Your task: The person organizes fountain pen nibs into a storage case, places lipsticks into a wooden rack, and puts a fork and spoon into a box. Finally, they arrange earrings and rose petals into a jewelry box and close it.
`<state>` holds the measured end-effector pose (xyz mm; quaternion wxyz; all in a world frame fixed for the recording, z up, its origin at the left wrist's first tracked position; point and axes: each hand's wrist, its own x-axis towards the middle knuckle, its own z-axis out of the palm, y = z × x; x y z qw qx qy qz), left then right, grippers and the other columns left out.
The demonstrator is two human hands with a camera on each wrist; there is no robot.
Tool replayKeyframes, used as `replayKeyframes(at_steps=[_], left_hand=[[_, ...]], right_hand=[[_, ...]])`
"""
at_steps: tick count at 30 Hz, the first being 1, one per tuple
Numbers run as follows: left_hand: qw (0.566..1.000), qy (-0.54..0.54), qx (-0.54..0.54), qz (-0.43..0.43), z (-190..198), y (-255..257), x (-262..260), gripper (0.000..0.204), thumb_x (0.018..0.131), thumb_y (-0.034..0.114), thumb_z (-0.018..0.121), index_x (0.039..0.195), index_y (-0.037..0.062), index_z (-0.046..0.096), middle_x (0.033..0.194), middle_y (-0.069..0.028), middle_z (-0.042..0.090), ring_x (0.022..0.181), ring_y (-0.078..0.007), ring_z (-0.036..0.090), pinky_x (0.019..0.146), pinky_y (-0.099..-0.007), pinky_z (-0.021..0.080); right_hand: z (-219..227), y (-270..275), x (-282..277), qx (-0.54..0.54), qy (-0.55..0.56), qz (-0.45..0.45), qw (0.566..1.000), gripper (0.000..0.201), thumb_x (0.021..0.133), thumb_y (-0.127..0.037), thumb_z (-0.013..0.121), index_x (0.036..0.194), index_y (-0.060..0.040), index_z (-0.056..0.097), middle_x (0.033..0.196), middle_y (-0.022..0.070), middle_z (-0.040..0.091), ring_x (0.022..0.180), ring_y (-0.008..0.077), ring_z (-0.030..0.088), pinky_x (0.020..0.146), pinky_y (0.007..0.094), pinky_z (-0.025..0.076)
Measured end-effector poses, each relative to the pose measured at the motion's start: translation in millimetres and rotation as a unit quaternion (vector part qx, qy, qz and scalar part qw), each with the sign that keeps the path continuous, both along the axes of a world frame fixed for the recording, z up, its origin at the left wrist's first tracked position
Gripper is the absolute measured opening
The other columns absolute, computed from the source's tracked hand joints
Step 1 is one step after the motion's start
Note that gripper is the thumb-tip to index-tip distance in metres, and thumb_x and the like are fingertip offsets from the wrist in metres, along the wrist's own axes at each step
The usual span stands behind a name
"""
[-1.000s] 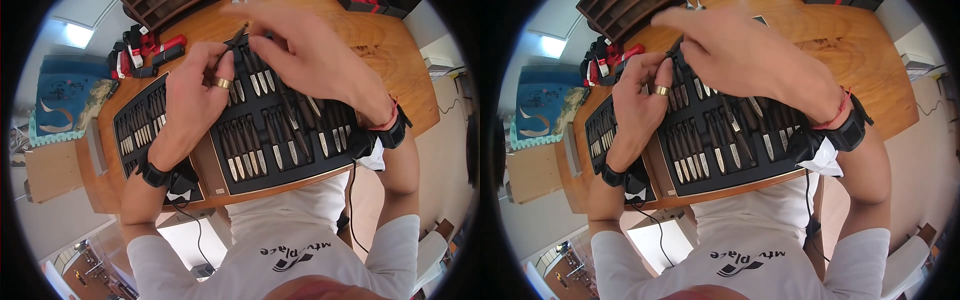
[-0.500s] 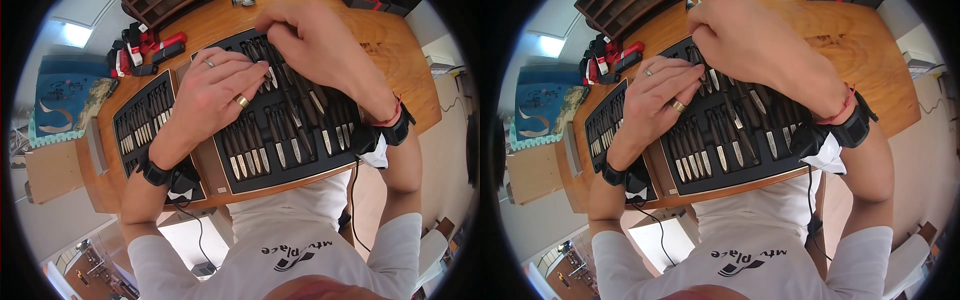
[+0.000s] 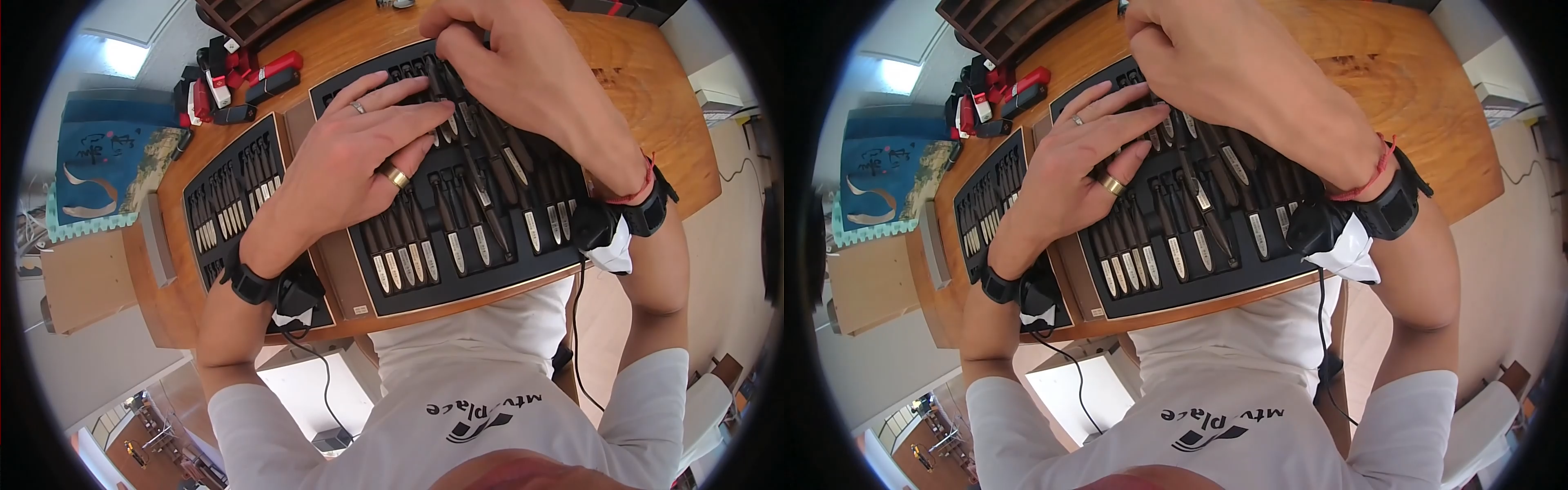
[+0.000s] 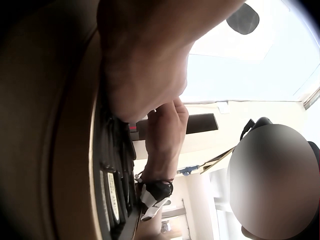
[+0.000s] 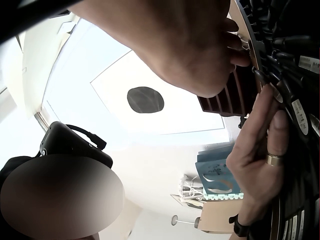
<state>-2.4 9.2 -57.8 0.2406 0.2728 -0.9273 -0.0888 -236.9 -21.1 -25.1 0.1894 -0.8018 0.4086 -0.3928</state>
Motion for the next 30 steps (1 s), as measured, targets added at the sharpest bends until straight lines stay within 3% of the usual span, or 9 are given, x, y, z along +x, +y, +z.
replayKeyframes(at_steps=[1,3,7,9,13,15,22,30], left_hand=[[1.0,0.0,0.0,0.0,1.8,0.7,0.5,0.035,0.093,0.003,0.075,0.128,0.0099,0.075,0.123,-0.006,0.079,0.131,-0.0294,0.068,0.12,-0.052,0.043],[0.998,-0.053,0.022,0.004,5.9,1.7,1.9,0.038,0.1,0.004,0.067,0.137,0.0097,0.072,0.138,-0.0073,0.073,0.142,-0.0294,0.06,0.124,-0.0526,0.039],[0.997,-0.077,0.014,-0.001,6.7,2.3,1.7,0.039,0.101,0.003,0.064,0.138,0.0097,0.071,0.141,-0.0075,0.072,0.144,-0.0298,0.058,0.124,-0.053,0.037],[0.996,-0.088,-0.002,-0.008,5.9,1.9,2.5,0.041,0.099,0.001,0.064,0.138,0.0095,0.072,0.143,-0.0074,0.071,0.144,-0.0302,0.058,0.124,-0.0532,0.037],[0.996,-0.086,-0.003,-0.013,5.4,1.8,3.3,0.043,0.096,0.0,0.065,0.138,0.0098,0.072,0.142,-0.0076,0.07,0.144,-0.0306,0.057,0.123,-0.0537,0.037],[0.996,-0.091,-0.003,-0.019,5.2,0.9,3.5,0.044,0.095,0.0,0.067,0.137,0.0096,0.072,0.145,-0.0092,0.067,0.142,-0.0325,0.058,0.121,-0.0541,0.039],[0.995,-0.092,-0.008,-0.032,8.1,1.5,5.4,0.041,0.094,0.002,0.071,0.135,0.0061,0.072,0.151,-0.0133,0.061,0.14,-0.0347,0.057,0.118,-0.0522,0.043],[0.989,-0.136,-0.019,-0.059,10.1,3.6,4.8,0.052,0.103,0.033,0.067,0.142,-0.0012,0.065,0.159,-0.0196,0.055,0.151,-0.0373,0.048,0.125,-0.0534,0.037]], right_hand=[[4.6,2.1,1.1,0.0,0.0,0.0,1.0,0.02,0.09,-0.005,0.057,0.091,0.0095,0.07,0.088,0.0331,0.069,0.088,0.0491,0.069,0.078,0.0521,0.055],[14.7,8.0,3.5,0.061,-0.003,-0.012,0.998,0.019,0.089,-0.005,0.057,0.09,0.0092,0.069,0.087,0.0331,0.069,0.086,0.049,0.069,0.076,0.0521,0.055],[19.0,15.7,1.9,-0.006,0.032,0.01,0.999,0.018,0.089,-0.005,0.057,0.089,0.0092,0.069,0.085,0.0331,0.068,0.084,0.0493,0.068,0.075,0.0518,0.054],[14.0,7.0,4.0,0.07,0.05,0.009,0.996,0.018,0.088,-0.004,0.057,0.089,0.0091,0.069,0.084,0.033,0.068,0.083,0.0496,0.068,0.075,0.052,0.055],[3.0,5.3,1.7,0.044,0.053,0.02,0.997,0.02,0.09,-0.006,0.057,0.09,0.0091,0.07,0.085,0.0332,0.069,0.084,0.0497,0.069,0.076,0.0517,0.055],[7.7,9.6,2.4,0.045,-0.006,-0.046,0.998,0.022,0.093,-0.007,0.056,0.093,0.0094,0.071,0.086,0.0337,0.069,0.086,0.0495,0.07,0.077,0.0516,0.056],[13.4,11.7,0.9,0.027,0.011,-0.075,0.997,0.023,0.094,-0.008,0.056,0.094,0.01,0.071,0.087,0.0345,0.069,0.088,0.05,0.07,0.079,0.0522,0.055],[11.8,13.2,-0.2,0.009,0.032,-0.07,0.997,0.022,0.095,-0.007,0.056,0.096,0.0106,0.07,0.09,0.0344,0.07,0.09,0.0508,0.069,0.081,0.0524,0.055]])
